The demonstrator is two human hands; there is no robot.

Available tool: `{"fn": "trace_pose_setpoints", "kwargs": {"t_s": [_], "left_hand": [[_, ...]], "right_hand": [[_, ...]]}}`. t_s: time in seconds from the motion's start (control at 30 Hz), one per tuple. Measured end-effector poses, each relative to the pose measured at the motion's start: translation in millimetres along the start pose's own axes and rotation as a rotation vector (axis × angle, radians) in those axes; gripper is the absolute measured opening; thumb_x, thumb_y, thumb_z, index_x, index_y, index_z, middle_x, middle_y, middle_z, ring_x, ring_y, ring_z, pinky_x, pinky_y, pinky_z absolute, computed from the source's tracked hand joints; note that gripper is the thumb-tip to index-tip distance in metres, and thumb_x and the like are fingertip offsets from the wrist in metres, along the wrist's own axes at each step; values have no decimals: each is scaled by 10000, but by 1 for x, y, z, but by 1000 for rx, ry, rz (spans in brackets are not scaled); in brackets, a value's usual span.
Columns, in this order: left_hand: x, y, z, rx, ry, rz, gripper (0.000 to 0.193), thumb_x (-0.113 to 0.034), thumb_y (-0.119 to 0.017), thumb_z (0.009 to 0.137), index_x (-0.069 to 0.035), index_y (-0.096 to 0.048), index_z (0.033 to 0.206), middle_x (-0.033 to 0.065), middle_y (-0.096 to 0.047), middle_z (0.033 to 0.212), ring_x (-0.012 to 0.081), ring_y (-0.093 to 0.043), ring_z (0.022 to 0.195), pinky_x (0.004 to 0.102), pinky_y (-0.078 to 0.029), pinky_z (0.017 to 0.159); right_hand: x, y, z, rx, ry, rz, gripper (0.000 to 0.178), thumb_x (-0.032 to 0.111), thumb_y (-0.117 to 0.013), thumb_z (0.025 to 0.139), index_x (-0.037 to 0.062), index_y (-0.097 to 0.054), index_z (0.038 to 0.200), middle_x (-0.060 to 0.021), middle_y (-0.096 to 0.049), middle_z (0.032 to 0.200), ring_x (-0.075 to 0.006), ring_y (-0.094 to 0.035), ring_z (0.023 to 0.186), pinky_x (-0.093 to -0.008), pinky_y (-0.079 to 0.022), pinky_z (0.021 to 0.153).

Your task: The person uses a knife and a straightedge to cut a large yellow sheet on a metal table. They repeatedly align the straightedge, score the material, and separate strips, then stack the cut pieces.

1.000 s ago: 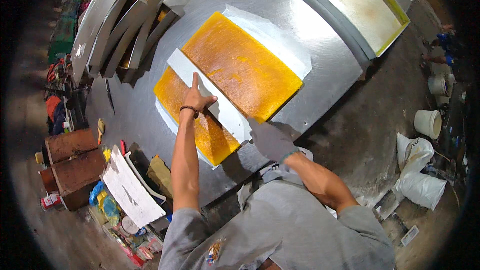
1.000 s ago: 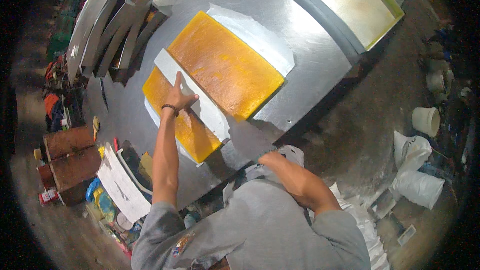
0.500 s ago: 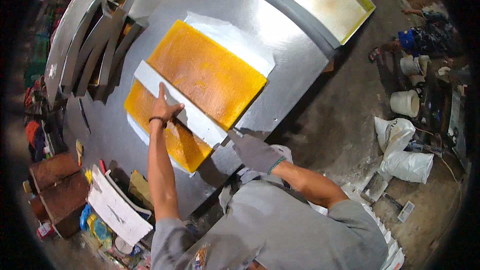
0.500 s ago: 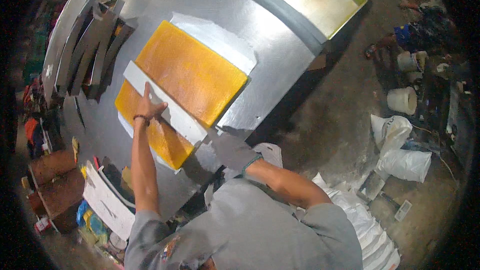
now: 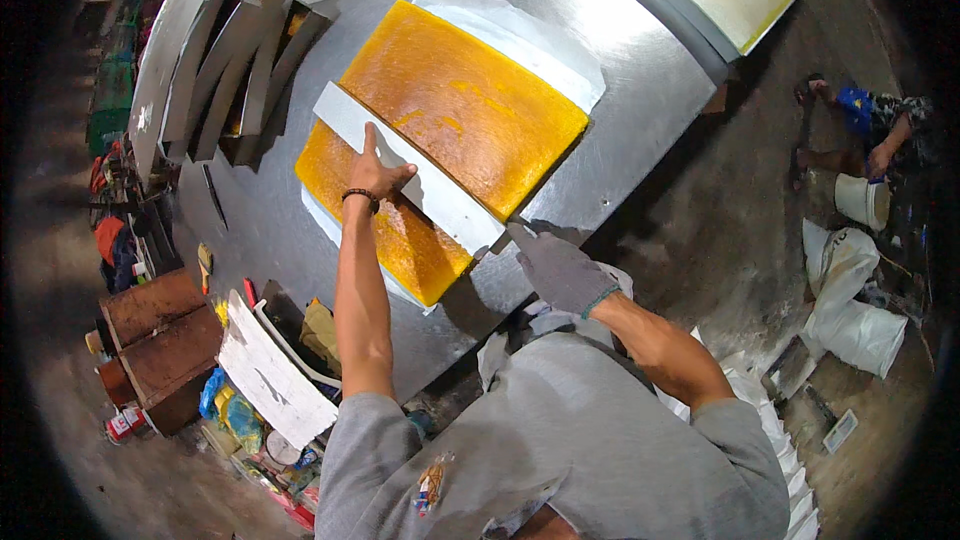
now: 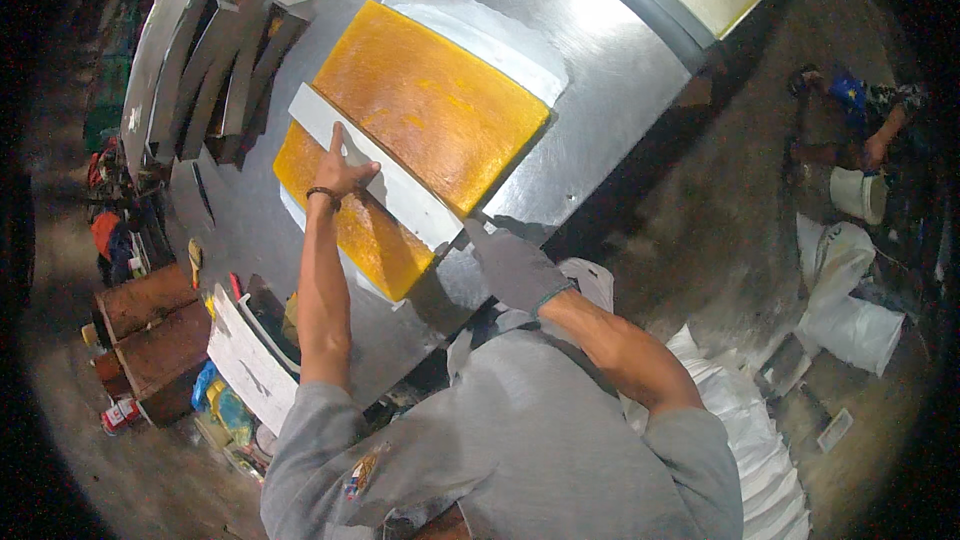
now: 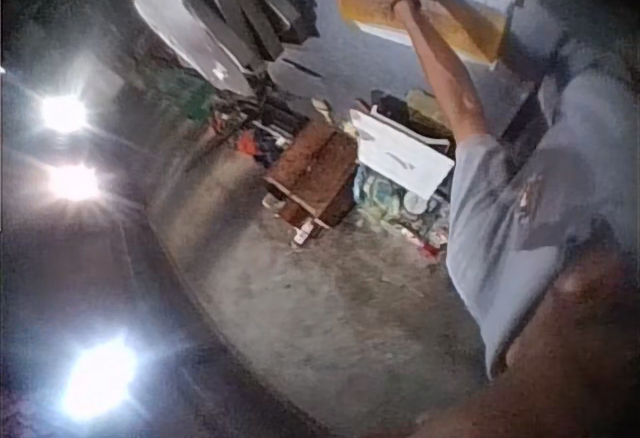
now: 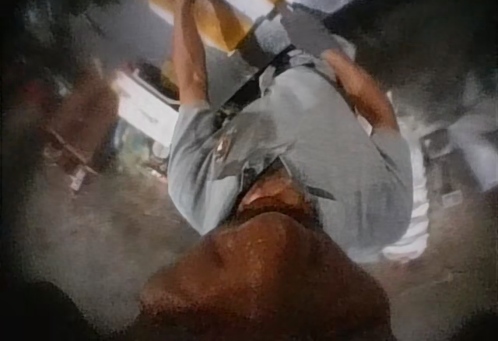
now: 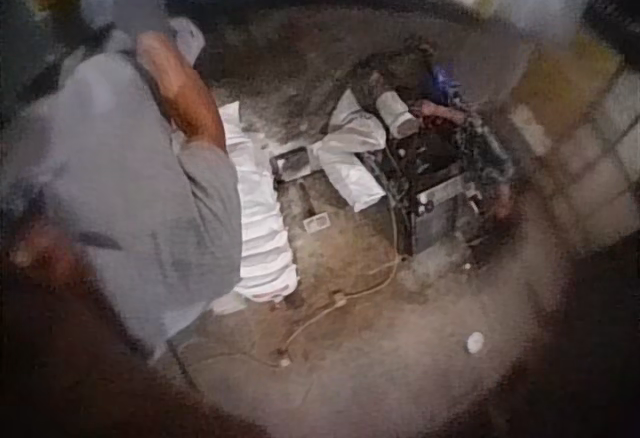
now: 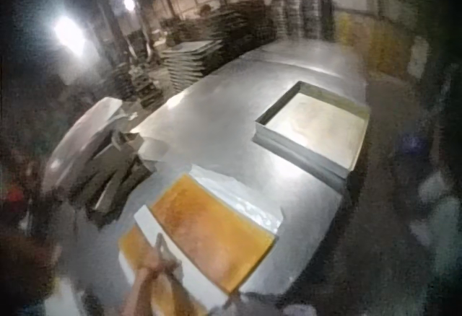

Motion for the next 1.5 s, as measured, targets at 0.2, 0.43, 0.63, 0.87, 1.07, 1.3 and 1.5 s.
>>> {"fn": "trace_pose_setpoints", "kwargs": {"t_s": [0.2, 0.43, 0.63, 0.87, 1.07, 1.3, 1.5], "left_hand": [[6, 4, -3, -28, -3, 55, 1314, -312, -975, 660, -86, -140, 1648, 386, -559, 1365, 449, -601, 1261, 459, -505, 1068], [-3, 2, 1, -11, -15, -10, 1318, -314, -977, 656, -89, -141, 1649, 381, -581, 1341, 448, -614, 1241, 454, -511, 1061], [11, 2, 2, -14, -5, -14, 1318, -324, -974, 660, -85, -135, 1648, 381, -568, 1361, 450, -609, 1250, 463, -507, 1065], [7, 3, 2, -8, -12, 19, 1313, -346, -969, 665, -85, -138, 1647, 380, -540, 1399, 457, -596, 1267, 465, -503, 1072], [-3, 3, 1, -21, -33, 63, 1296, -341, -969, 670, -92, -154, 1646, 374, -563, 1376, 448, -607, 1256, 464, -519, 1047], [0, 5, -4, -28, -33, -36, 1303, -276, -984, 651, -74, -163, 1641, 369, -580, 1352, 442, -625, 1222, 461, -534, 1027], [8, 3, -5, -36, -14, 32, 1323, -438, -959, 646, -113, -157, 1647, 369, -546, 1389, 491, -582, 1257, 487, -491, 1077]], "right_hand": [[-1, 9, -48, 77, -110, -24, 471, 176, -499, 1032, 30, -427, 1474, -298, -641, 935, -471, -653, 865, -565, -514, 776], [-10, 1, -33, 22, -66, -21, 483, 174, -509, 1023, 42, -426, 1479, -277, -637, 977, -458, -655, 876, -556, -522, 783], [-19, -1, -62, 49, -103, -35, 470, 180, -513, 1025, 45, -435, 1468, -268, -629, 957, -450, -655, 863, -553, -519, 770], [-32, -7, -66, 52, -132, -30, 449, 187, -522, 1027, 61, -452, 1452, -247, -628, 944, -432, -647, 922, -531, -520, 764], [-48, -17, -54, -57, -13, 0, 478, 208, -514, 1033, 76, -423, 1484, -258, -611, 1023, -437, -645, 943, -527, -523, 798], [-87, -35, -107, 42, -209, -14, 530, 200, -567, 997, 110, -452, 1507, -254, -636, 1120, -443, -654, 1005, -510, -536, 871], [-105, 4, -195, -232, -20, -14, 452, 264, -605, 978, 69, -601, 1386, -187, -713, 1036, -315, -712, 946, -442, -556, 836]]}}
Point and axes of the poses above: each hand's wrist, its own z-axis towards the middle knuckle, its own y-axis out of the back of the hand, x = y × z, the point moved 10 cm from there along z, towards the middle knuckle
